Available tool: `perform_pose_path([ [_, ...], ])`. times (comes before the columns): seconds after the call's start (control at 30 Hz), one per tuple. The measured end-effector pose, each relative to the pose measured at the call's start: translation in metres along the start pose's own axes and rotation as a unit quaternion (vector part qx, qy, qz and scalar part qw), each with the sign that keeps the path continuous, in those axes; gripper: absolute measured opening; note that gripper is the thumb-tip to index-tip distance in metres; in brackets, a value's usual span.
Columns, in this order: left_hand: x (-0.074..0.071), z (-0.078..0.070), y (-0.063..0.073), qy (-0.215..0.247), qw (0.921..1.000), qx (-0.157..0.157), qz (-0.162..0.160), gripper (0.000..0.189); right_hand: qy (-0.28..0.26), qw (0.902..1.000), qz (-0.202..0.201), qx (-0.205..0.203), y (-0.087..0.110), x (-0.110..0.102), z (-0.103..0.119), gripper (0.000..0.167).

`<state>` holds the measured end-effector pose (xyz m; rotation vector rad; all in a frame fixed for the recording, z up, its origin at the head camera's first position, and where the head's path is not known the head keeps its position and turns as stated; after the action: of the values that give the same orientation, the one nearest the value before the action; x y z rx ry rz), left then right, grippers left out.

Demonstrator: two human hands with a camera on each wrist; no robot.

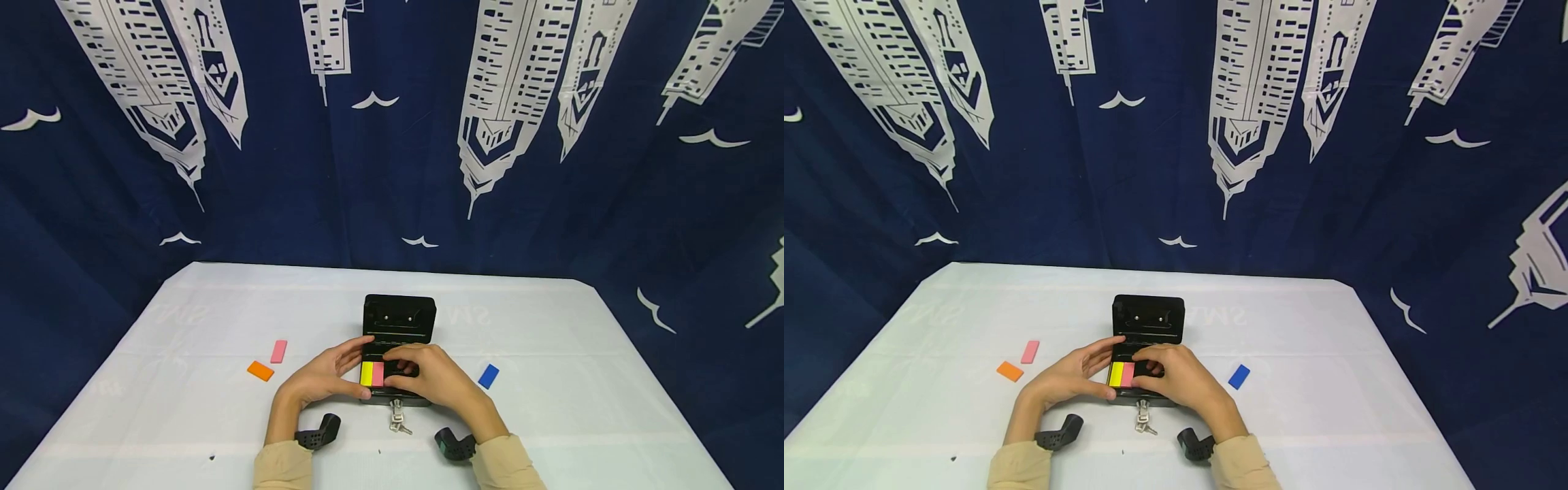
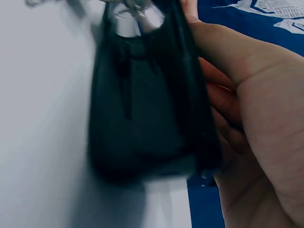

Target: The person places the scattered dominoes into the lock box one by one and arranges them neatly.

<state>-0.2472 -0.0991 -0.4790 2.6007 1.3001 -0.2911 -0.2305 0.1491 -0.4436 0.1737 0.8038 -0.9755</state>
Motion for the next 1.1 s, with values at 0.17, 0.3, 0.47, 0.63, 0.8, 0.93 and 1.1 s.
perform_pose_path([
  [0.17, 0.001, 0.001, 0.001, 0.005, 1.0000, -0.001, 0.003, 0.098, -0.030, 0.9995, -0.004, 0.010, 0.004, -0.007, 0.003, 0.041],
  [0.3, 0.001, 0.000, 0.001, 0.006, 1.0000, -0.001, 0.002, 0.097, -0.058, 0.9983, -0.009, 0.009, 0.006, -0.014, 0.009, 0.043],
  [0.47, 0.001, -0.001, 0.000, 0.002, 1.0000, 0.001, -0.003, 0.097, -0.046, 0.9988, -0.012, 0.011, 0.008, -0.023, 0.016, 0.044],
  [0.63, 0.001, 0.000, 0.000, 0.004, 1.0000, 0.002, -0.001, 0.097, -0.035, 0.9992, -0.018, 0.007, 0.010, -0.033, 0.023, 0.043],
  [0.8, 0.000, -0.001, -0.001, 0.001, 1.0000, 0.001, -0.001, 0.098, -0.028, 0.9993, -0.026, -0.002, 0.013, -0.042, 0.026, 0.042],
  [0.93, 0.000, -0.002, 0.000, -0.001, 1.0000, -0.002, -0.002, 0.097, -0.014, 0.9994, -0.032, 0.006, 0.015, -0.048, 0.025, 0.042],
  [1.1, 0.001, -0.002, -0.001, -0.001, 1.0000, -0.003, -0.005, 0.097, -0.007, 0.9990, -0.042, 0.014, 0.020, -0.057, 0.022, 0.040],
])
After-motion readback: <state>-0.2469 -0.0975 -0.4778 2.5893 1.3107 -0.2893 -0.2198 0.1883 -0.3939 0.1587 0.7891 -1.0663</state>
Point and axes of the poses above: each hand's wrist, its own y-axis away from the middle knuckle, its own x-axis out of the palm, z = x × y, the point moved 1 cm from there along -y, towards the middle knuckle, and after that the axes turned 11 degrees about -y, right-handed, at the moved point
